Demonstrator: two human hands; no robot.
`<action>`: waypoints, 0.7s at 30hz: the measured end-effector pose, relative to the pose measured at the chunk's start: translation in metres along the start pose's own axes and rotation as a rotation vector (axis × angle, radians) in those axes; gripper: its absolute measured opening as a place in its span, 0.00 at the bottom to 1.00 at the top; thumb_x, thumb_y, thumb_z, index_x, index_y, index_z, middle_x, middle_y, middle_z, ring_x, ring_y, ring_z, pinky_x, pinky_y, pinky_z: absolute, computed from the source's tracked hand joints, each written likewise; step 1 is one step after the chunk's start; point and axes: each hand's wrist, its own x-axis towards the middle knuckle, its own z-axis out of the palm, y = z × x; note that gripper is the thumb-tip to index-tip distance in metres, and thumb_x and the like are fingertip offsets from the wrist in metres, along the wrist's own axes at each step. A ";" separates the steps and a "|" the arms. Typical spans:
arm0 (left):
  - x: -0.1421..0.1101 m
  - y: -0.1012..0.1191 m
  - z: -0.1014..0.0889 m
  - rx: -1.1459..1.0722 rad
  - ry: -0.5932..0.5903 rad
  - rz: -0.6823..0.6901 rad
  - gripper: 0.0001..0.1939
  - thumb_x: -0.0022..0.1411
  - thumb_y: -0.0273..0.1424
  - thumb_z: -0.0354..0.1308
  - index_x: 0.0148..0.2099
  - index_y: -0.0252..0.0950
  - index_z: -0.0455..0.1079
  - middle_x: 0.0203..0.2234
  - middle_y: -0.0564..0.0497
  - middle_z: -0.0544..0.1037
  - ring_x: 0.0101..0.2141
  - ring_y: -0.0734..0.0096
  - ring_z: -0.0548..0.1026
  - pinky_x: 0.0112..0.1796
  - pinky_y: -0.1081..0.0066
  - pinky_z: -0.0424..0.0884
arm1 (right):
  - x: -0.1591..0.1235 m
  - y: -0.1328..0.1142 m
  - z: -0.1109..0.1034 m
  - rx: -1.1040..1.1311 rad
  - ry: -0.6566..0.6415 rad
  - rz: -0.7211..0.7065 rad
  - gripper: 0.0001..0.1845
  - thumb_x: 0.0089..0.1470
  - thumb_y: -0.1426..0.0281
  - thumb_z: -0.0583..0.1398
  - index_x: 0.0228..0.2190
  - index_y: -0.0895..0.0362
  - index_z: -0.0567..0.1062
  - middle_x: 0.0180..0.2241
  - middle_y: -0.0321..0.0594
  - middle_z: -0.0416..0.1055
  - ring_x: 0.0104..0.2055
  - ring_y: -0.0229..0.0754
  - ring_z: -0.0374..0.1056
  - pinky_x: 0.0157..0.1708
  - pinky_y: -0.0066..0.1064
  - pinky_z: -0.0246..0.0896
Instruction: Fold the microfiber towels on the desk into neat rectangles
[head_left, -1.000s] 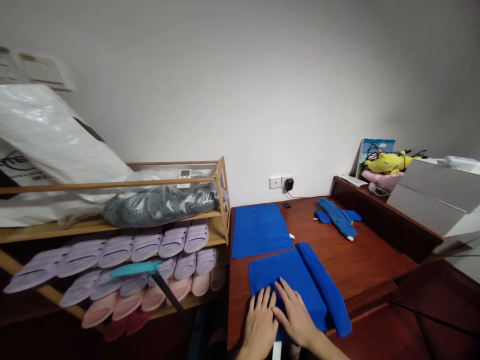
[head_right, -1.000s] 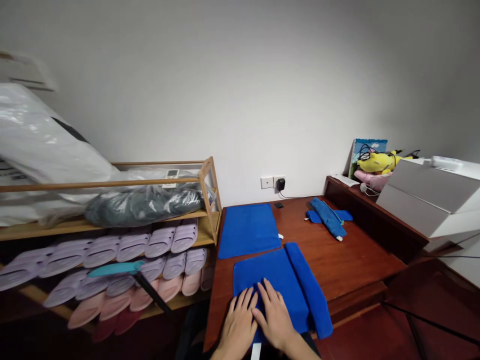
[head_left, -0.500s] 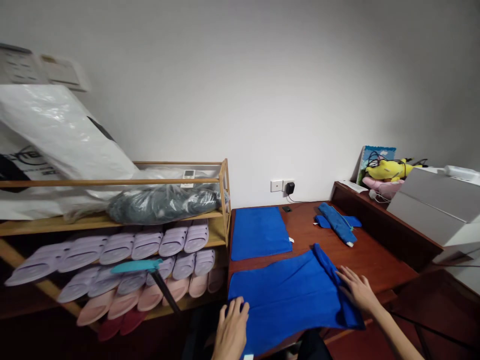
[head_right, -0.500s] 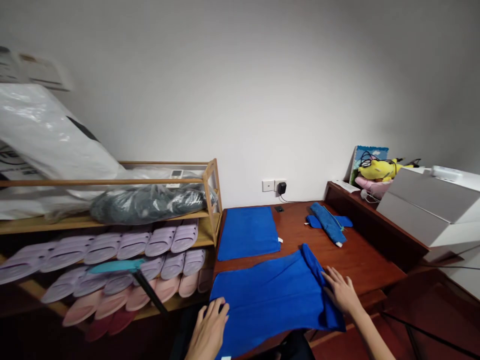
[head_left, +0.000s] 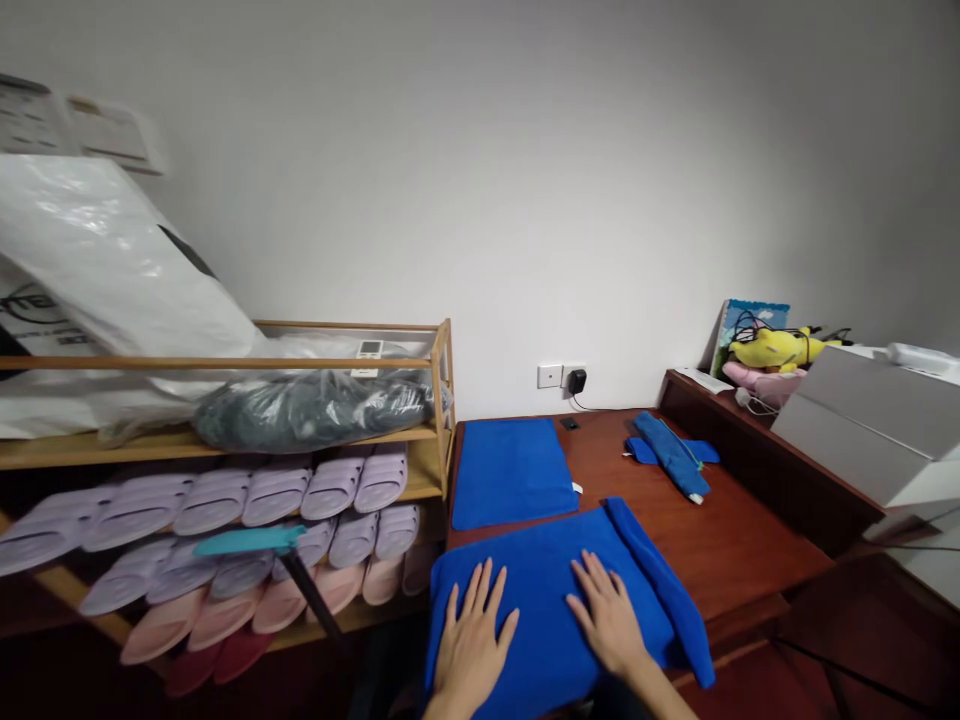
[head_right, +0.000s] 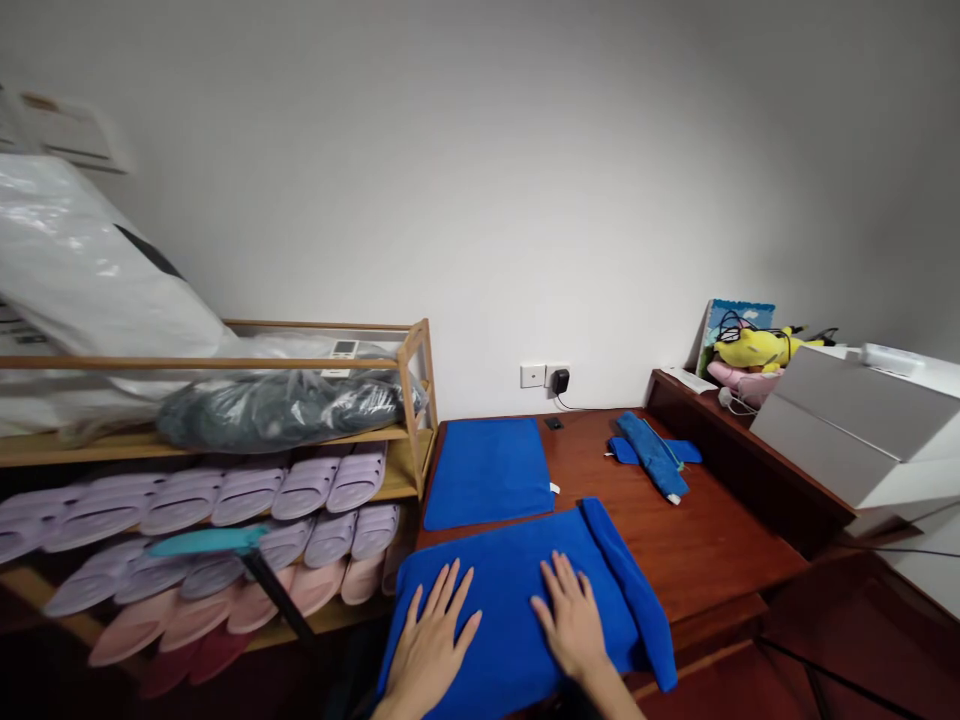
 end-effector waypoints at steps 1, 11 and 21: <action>0.000 -0.005 0.001 0.000 -0.008 0.003 0.28 0.65 0.45 0.38 0.65 0.45 0.45 0.64 0.50 0.50 0.63 0.60 0.49 0.59 0.50 0.46 | 0.000 0.023 -0.006 -0.043 0.016 0.069 0.30 0.58 0.52 0.43 0.60 0.48 0.54 0.63 0.41 0.49 0.65 0.45 0.44 0.60 0.48 0.44; 0.000 -0.011 -0.006 -0.002 -0.026 0.040 0.27 0.66 0.47 0.37 0.65 0.48 0.43 0.64 0.52 0.50 0.62 0.61 0.49 0.59 0.51 0.47 | -0.045 0.227 -0.068 -0.479 -0.003 0.453 0.29 0.57 0.56 0.42 0.58 0.48 0.57 0.61 0.43 0.55 0.64 0.49 0.45 0.55 0.57 0.46; -0.015 -0.031 -0.004 0.012 -0.013 0.145 0.29 0.65 0.47 0.40 0.65 0.52 0.39 0.63 0.55 0.51 0.62 0.62 0.52 0.58 0.53 0.51 | -0.028 0.141 -0.047 -0.305 0.243 0.169 0.26 0.59 0.59 0.43 0.54 0.54 0.65 0.60 0.48 0.56 0.60 0.48 0.55 0.55 0.47 0.53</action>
